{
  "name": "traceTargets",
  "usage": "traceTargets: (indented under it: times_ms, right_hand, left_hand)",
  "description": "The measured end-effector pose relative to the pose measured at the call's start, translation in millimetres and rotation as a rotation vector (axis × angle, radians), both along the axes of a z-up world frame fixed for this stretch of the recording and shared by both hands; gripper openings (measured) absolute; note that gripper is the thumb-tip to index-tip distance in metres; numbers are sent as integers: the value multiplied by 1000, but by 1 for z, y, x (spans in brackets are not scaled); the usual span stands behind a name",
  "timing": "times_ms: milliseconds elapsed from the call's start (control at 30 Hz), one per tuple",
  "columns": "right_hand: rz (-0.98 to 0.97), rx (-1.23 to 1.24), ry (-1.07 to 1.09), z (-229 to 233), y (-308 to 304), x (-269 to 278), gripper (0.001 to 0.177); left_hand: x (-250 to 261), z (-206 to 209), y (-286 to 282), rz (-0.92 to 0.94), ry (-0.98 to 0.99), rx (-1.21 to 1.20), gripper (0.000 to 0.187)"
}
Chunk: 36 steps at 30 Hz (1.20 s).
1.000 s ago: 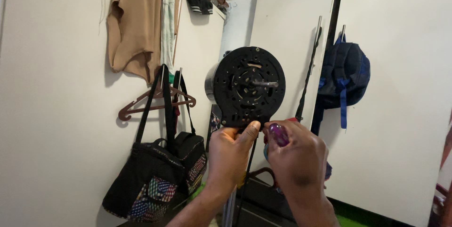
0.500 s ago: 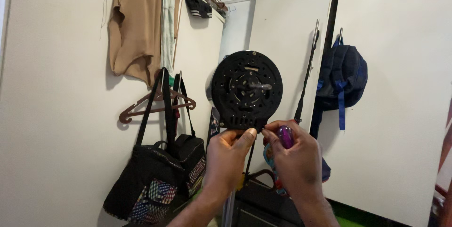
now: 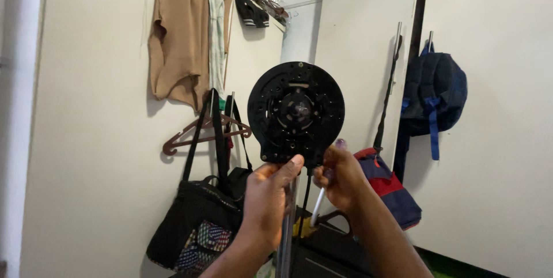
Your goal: The person uses a screwdriver to remove screws from the rear housing of a standing electric fan. They loosen and remove several screws, then detach the rear motor cover from the fan stand.
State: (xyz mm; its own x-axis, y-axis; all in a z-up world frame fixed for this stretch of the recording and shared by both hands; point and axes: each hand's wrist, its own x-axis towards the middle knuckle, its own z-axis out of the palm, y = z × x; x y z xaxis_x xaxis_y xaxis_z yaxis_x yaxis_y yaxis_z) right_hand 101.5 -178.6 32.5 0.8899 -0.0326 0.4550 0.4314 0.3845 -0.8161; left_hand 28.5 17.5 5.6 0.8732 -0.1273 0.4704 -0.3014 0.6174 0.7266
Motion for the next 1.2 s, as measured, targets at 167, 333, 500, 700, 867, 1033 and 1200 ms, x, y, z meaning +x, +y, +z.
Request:
traceTargets:
  times_ms: [167, 333, 500, 700, 867, 1033, 1200]
  right_hand:
    - [259, 20, 75, 6, 2, 19, 28]
    - [129, 15, 53, 6, 8, 10, 26]
    - [117, -68, -40, 8, 11, -4, 23]
    - [116, -162, -86, 13, 13, -13, 10]
    - [110, -151, -64, 16, 17, -26, 25]
    - [86, -164, -47, 21, 20, -38, 42]
    - [117, -189, -65, 23, 20, -43, 49]
  left_hand:
    - [-21, -19, 3, 335, -35, -68, 28]
    - [-29, -25, 14, 1103, -845, 383, 45]
    - [-23, -3, 29, 1262, -1248, 569, 57]
    - [-20, 14, 30, 1289, -1295, 653, 53]
    - [-15, 18, 29, 1309, -1274, 667, 46]
    - [-18, 21, 22, 1322, -1246, 723, 71]
    - [-18, 19, 18, 1393, -1244, 697, 65]
